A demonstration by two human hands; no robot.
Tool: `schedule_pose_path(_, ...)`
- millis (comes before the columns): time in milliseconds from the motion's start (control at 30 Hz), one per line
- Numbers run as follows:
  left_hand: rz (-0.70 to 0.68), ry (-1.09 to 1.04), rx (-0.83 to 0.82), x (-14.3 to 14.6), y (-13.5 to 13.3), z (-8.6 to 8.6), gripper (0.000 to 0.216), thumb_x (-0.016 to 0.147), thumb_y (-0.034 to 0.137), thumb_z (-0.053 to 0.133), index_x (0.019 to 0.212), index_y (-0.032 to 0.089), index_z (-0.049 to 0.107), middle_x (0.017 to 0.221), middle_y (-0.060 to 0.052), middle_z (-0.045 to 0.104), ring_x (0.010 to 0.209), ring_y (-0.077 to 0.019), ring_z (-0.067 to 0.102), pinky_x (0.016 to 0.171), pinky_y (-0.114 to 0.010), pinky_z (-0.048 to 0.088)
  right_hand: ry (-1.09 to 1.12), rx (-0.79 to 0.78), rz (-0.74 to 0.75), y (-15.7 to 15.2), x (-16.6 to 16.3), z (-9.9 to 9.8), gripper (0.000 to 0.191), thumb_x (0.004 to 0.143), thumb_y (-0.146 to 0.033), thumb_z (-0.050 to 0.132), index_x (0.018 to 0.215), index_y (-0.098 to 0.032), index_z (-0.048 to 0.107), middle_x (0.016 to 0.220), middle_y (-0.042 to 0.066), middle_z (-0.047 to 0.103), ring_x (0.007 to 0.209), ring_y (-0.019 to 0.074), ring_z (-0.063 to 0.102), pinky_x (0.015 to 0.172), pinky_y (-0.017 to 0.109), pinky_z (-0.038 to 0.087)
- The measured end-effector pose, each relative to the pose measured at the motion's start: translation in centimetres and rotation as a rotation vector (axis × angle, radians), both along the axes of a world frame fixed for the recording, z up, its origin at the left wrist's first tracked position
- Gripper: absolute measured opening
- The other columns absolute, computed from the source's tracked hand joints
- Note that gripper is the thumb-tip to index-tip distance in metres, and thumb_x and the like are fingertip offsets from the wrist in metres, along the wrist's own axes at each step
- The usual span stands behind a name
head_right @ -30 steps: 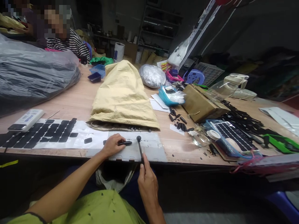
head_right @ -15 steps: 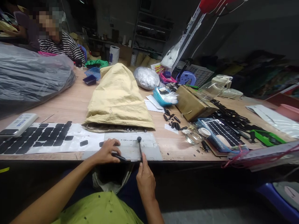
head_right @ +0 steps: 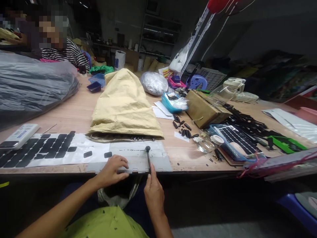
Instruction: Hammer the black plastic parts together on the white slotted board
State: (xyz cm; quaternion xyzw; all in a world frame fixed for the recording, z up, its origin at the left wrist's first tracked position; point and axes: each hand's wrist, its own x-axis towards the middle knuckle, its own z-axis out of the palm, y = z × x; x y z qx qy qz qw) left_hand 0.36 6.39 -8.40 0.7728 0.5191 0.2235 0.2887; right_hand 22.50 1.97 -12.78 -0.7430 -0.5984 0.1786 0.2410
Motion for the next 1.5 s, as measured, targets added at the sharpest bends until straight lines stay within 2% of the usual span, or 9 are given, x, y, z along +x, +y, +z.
schedule_pose_path(133, 0.102, -0.008, -0.023, 3.8, 4.8, 1.8, 0.022, 0.086, 0.033, 0.058, 0.103, 0.022, 0.069, 0.096, -0.003, 0.07, 0.084, -0.018, 0.062, 0.079, -0.031, 0.047, 0.126, 0.099, -0.003, 0.1, -0.1, -0.9, 0.054, 0.096, -0.039, 0.033, 0.145, -0.02, 0.046, 0.127, 0.012, 0.066, 0.104, 0.0243, 0.069, 0.082, 0.033, 0.057)
schedule_pose_path(233, 0.093, 0.167, -0.05, 7.5, 9.4, 2.8, 0.034, 0.091, 0.039, 0.05, 0.117, 0.023, 0.065, 0.103, -0.005, 0.072, 0.097, -0.0228, 0.064, 0.079, -0.032, 0.048, 0.211, 0.149, -0.039, 0.1, -0.4, -1.6, 0.055, 0.096, -0.04, 0.033, 0.144, -0.016, 0.047, 0.133, 0.014, 0.061, 0.113, 0.0238, 0.065, 0.089, 0.034, 0.055)
schedule_pose_path(367, 0.036, 0.34, -0.072, 12.2, 14.8, 3.5, 0.033, 0.094, 0.034, 0.042, 0.102, 0.019, 0.071, 0.108, -0.012, 0.071, 0.101, -0.028, 0.065, 0.079, -0.036, 0.049, 0.276, 0.192, -0.059, 0.1, -0.6, -2.3, 0.055, 0.097, -0.04, 0.033, 0.144, -0.017, 0.047, 0.136, 0.014, 0.059, 0.121, 0.0227, 0.061, 0.093, 0.034, 0.053)
schedule_pose_path(533, 0.026, 0.425, -0.051, 15.6, 17.6, 2.8, 0.033, 0.094, 0.031, 0.044, 0.104, 0.015, 0.071, 0.114, -0.017, 0.069, 0.108, -0.0296, 0.064, 0.085, -0.039, 0.048, 0.316, 0.196, -0.061, 0.1, -0.6, -2.5, 0.054, 0.098, -0.04, 0.032, 0.144, -0.018, 0.047, 0.135, 0.013, 0.06, 0.119, 0.021, 0.061, 0.095, 0.033, 0.053)
schedule_pose_path(733, 0.076, 0.487, -0.036, 15.5, 17.8, 1.7, 0.03, 0.092, 0.016, 0.043, 0.112, 0.009, 0.065, 0.112, -0.022, 0.067, 0.104, -0.0295, 0.065, 0.082, -0.038, 0.048, 0.332, 0.175, -0.05, 0.0, -0.5, -2.3, 0.056, 0.098, -0.044, 0.03, 0.144, -0.017, 0.047, 0.121, 0.013, 0.069, 0.104, 0.0206, 0.069, 0.084, 0.031, 0.056)
schedule_pose_path(867, 0.053, 0.472, -0.002, 13.4, 16.8, 2.1, 0.029, 0.088, 0.011, 0.044, 0.111, 0.014, 0.061, 0.105, -0.017, 0.069, 0.098, -0.0272, 0.066, 0.079, -0.035, 0.047, 0.325, 0.195, -0.054, 0.1, -0.5, -2.1, 0.057, 0.097, -0.045, 0.031, 0.144, -0.016, 0.047, 0.117, 0.013, 0.07, 0.105, 0.0214, 0.068, 0.085, 0.032, 0.056)
schedule_pose_path(1067, 0.031, 0.426, 0.028, 7.7, 12.5, 2.4, 0.027, 0.085, 0.02, 0.051, 0.111, 0.025, 0.056, 0.091, -0.005, 0.071, 0.084, -0.0247, 0.066, 0.071, -0.03, 0.044, 0.342, 0.183, -0.041, 0.2, -0.4, -2.2, 0.056, 0.097, -0.042, 0.032, 0.144, -0.016, 0.047, 0.137, 0.014, 0.058, 0.121, 0.0213, 0.06, 0.096, 0.033, 0.051)
schedule_pose_path(1300, 0.028, 0.337, 0.011, 0.2, 7.8, 1.9, 0.027, 0.081, 0.023, 0.058, 0.107, 0.027, 0.064, 0.081, -0.001, 0.07, 0.078, -0.0206, 0.064, 0.066, -0.026, 0.041, 0.327, 0.14, -0.041, 0.1, -0.3, -2.0, 0.059, 0.096, -0.044, 0.034, 0.144, -0.013, 0.046, 0.134, 0.016, 0.06, 0.116, 0.0221, 0.064, 0.093, 0.032, 0.052)
schedule_pose_path(1500, 0.125, 0.284, 0.021, 0.0, 7.0, 1.4, 0.027, 0.077, 0.041, 0.069, 0.097, 0.023, 0.069, 0.093, -0.003, 0.067, 0.085, -0.0213, 0.062, 0.07, -0.029, 0.042, 0.257, 0.119, -0.04, 0.2, -0.2, -1.8, 0.059, 0.095, -0.044, 0.033, 0.144, -0.015, 0.047, 0.135, 0.015, 0.059, 0.114, 0.023, 0.065, 0.09, 0.033, 0.053)
